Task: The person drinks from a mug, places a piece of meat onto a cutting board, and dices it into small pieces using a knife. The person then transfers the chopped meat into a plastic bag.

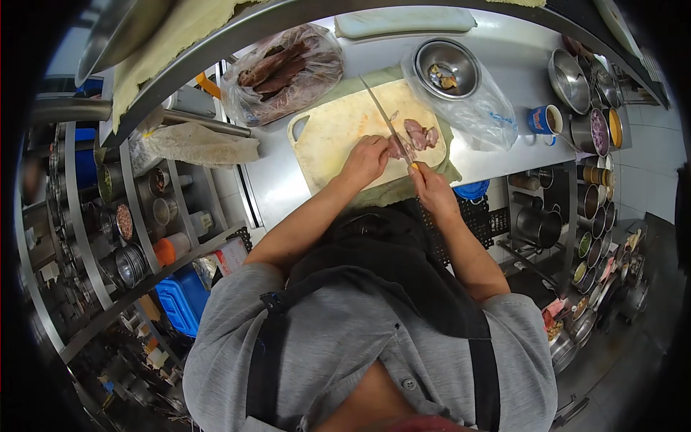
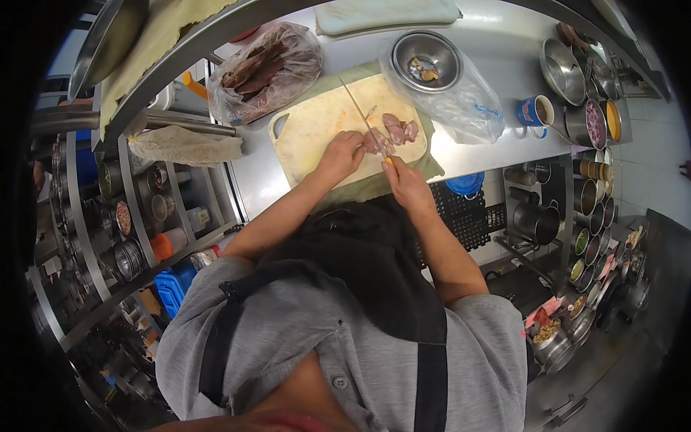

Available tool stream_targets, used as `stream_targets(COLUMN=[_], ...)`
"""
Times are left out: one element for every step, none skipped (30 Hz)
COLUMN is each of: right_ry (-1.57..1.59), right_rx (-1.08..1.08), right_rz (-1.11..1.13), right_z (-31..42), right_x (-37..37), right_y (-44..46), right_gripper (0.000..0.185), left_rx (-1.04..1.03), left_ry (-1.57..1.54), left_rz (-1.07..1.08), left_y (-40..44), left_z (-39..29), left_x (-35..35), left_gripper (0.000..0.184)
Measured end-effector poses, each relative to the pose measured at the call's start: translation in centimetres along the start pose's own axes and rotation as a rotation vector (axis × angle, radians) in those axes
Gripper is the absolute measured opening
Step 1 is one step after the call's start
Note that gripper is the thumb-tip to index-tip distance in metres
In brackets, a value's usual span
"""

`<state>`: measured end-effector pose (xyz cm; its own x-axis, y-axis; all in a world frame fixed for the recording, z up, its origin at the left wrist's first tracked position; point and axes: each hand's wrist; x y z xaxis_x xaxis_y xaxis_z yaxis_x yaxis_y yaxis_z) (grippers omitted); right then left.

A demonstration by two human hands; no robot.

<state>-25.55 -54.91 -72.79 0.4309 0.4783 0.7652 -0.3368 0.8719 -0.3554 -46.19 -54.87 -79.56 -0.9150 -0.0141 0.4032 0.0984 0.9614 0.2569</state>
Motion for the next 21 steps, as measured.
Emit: stream_targets(right_ry=[-0.016,-0.032,-0.036,-0.057,-0.075,-0.072,-0.060,-0.047,-0.043,-0.062,-0.080,-0.075,-0.037,0.002,0.005,-0.003,-0.012,-0.015,-0.007,0.001,-0.001], right_rx=[0.009,0.021,0.024,0.031,0.038,0.038,0.039,0.037,0.035,0.007,-0.022,-0.021,0.022,0.065,0.069,0.061,0.049,0.050,0.069,0.087,0.086], right_rz=[-0.006,-0.010,-0.004,-0.005,-0.007,0.001,-0.025,-0.052,-0.047,-0.034,-0.020,-0.023,-0.093,-0.166,-0.171,-0.155,-0.141,-0.148,-0.162,-0.171,-0.169], right_z=[0.1,0.2,0.2,0.2,0.2,0.2,0.1,0.1,0.2,0.5,0.6,0.2,-0.4,-0.4,-0.7,-0.7,-0.8,-1.0,-0.7,-0.6,-0.4], right_x=[0.1,0.2,0.2,0.1,-0.1,-0.4,-0.7,-1.0,-1.4,-1.8,-2.3,-2.9,-3.9,-4.3,-4.7,-4.6,-4.4,-4.2,-3.8,-3.4,-2.9], right_y=[-0.6,-0.8,-0.9,-1.0,-1.1,-1.1,-0.9,-0.8,0.0,1.2,1.6,1.6,2.0,2.4,2.5,2.5,2.5,2.5,2.4,2.0,1.6], right_gripper=[0.033,0.033,0.033,0.033,0.033,0.033,0.033,0.034,0.034,0.034,0.034,0.034,0.033,0.033,0.033,0.033,0.033,0.033,0.033,0.033,0.033], left_rx=[-0.005,-0.009,-0.003,-0.016,-0.027,-0.020,-0.032,-0.044,-0.039,-0.025,-0.012,-0.013,-0.027,-0.043,-0.048,-0.044,-0.041,-0.050,-0.025,0.004,0.006], left_ry=[0.015,0.033,0.031,0.039,0.048,0.049,0.036,0.023,0.023,0.035,0.047,0.051,0.018,-0.015,-0.010,-0.016,-0.026,-0.028,-0.017,-0.006,-0.009], left_rz=[0.019,0.036,0.031,0.017,0.005,0.006,0.003,0.003,0.006,0.009,0.013,0.016,0.018,0.020,0.020,0.006,-0.006,-0.007,-0.013,-0.019,-0.019], left_y=[0.1,0.3,0.3,0.4,0.3,0.3,0.3,0.4,0.6,0.6,0.5,0.4,0.4,0.6,0.4,0.3,0.4,0.4,0.4,0.1,-0.1], left_z=[0.0,0.0,0.0,0.1,0.2,0.3,0.3,0.3,0.4,0.5,0.5,0.3,0.3,0.3,0.2,0.2,0.2,0.2,0.3,0.3,0.5], left_x=[0.1,0.1,0.1,0.0,-0.1,-0.2,-0.2,-0.3,-0.2,-0.3,-0.4,-0.3,-0.2,0.1,0.2,0.2,0.0,0.0,0.0,-0.1,-0.1], left_gripper=[0.013,0.013,0.013,0.013,0.013,0.013,0.012,0.011,0.011,0.007,0.004,0.004,0.006,0.008,0.008,0.007,0.007,0.007,0.007,0.008,0.008])
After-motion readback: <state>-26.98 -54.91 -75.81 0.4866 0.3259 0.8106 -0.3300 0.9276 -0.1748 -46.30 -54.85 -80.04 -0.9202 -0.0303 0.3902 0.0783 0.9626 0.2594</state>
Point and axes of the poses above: each hand's wrist, its own y-axis towards the middle knuckle, its own x-axis out of the back of the hand, z = x × y, and after that the axes turned 15 degrees about -y, right-handed
